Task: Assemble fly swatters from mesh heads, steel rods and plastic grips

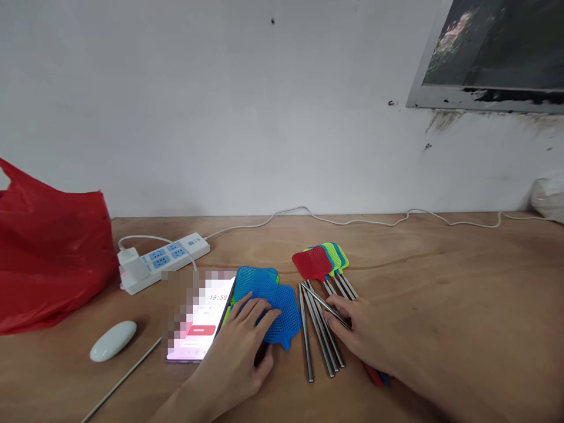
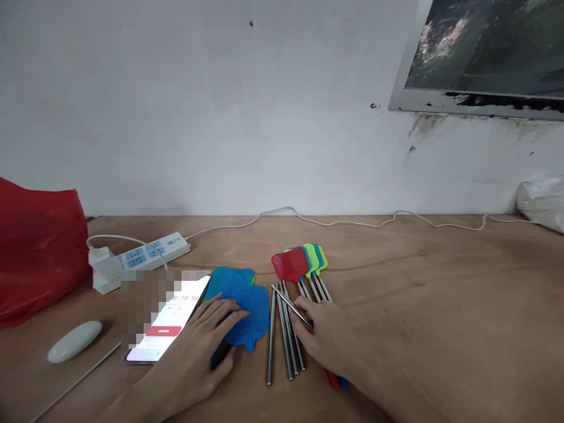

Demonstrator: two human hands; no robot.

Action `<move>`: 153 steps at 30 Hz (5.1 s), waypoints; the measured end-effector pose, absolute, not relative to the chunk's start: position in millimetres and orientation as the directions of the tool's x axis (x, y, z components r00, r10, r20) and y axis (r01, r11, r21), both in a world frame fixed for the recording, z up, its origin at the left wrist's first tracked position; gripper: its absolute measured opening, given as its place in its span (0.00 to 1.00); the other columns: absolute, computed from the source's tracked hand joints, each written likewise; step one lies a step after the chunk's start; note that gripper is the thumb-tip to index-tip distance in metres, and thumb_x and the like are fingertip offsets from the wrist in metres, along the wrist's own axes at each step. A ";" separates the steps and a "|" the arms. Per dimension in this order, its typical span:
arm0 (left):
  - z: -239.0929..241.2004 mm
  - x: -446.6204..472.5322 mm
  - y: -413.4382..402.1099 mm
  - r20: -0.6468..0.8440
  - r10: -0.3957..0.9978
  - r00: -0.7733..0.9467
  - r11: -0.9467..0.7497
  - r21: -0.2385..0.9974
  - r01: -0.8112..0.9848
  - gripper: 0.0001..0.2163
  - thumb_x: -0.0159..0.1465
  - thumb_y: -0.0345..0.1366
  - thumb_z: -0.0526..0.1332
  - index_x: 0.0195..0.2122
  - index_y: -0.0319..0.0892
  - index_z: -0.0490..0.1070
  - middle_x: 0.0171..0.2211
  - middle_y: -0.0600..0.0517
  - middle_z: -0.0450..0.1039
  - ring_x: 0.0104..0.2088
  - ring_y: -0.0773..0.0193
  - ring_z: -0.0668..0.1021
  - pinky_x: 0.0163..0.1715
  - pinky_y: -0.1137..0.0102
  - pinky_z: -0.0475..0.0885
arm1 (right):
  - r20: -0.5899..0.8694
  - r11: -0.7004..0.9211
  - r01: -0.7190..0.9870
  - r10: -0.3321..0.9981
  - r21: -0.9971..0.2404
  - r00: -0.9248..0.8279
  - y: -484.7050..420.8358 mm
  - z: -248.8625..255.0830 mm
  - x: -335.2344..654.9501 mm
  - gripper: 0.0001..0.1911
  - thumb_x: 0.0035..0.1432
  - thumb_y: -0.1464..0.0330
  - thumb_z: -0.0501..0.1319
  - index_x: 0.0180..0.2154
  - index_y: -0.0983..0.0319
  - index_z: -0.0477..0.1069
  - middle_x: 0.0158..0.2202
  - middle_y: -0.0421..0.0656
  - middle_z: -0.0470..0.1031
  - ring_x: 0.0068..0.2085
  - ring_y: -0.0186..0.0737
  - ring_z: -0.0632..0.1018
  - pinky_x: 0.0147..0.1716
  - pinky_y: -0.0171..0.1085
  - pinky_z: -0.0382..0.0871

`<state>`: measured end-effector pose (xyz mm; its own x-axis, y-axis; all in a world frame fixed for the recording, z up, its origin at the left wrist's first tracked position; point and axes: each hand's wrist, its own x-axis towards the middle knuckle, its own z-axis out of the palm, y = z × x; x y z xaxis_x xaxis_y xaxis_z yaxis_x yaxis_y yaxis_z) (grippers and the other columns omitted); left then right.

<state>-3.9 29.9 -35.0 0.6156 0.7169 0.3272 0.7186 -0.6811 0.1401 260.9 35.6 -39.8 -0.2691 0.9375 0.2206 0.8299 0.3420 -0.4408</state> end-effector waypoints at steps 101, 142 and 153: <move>-37.3 -13.6 40.0 0.508 0.832 0.223 -0.429 0.332 0.840 0.22 0.65 0.53 0.62 0.53 0.45 0.64 0.49 0.43 0.72 0.48 0.43 0.77 0.44 0.50 0.75 | 0.053 0.457 0.751 0.868 -0.477 -0.494 30.4 -21.2 261.1 0.25 0.66 0.58 0.54 0.19 0.60 0.53 0.17 0.34 0.54 0.22 0.33 0.60 0.27 0.35 0.52; -33.0 -16.0 35.9 0.488 0.860 0.152 -0.412 0.487 0.770 0.14 0.69 0.45 0.56 0.53 0.48 0.67 0.50 0.46 0.76 0.50 0.47 0.79 0.44 0.56 0.76 | 0.165 0.432 0.786 0.901 -0.442 -0.402 33.3 -36.2 266.0 0.26 0.68 0.57 0.55 0.19 0.60 0.61 0.16 0.34 0.55 0.21 0.32 0.60 0.24 0.36 0.48; -33.2 -15.7 36.4 0.470 0.870 0.151 -0.398 0.489 0.776 0.14 0.69 0.45 0.56 0.52 0.47 0.67 0.49 0.46 0.78 0.48 0.47 0.81 0.43 0.54 0.77 | 0.128 0.418 0.803 0.906 -0.424 -0.404 35.6 -43.0 267.4 0.28 0.69 0.53 0.52 0.20 0.60 0.66 0.18 0.37 0.64 0.25 0.35 0.66 0.27 0.37 0.50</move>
<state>-15.7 36.4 -33.2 0.1506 0.8699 0.4697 0.7762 -0.3983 0.4888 267.4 35.6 -43.0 -0.4043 0.9057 0.1276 0.8034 0.4183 -0.4238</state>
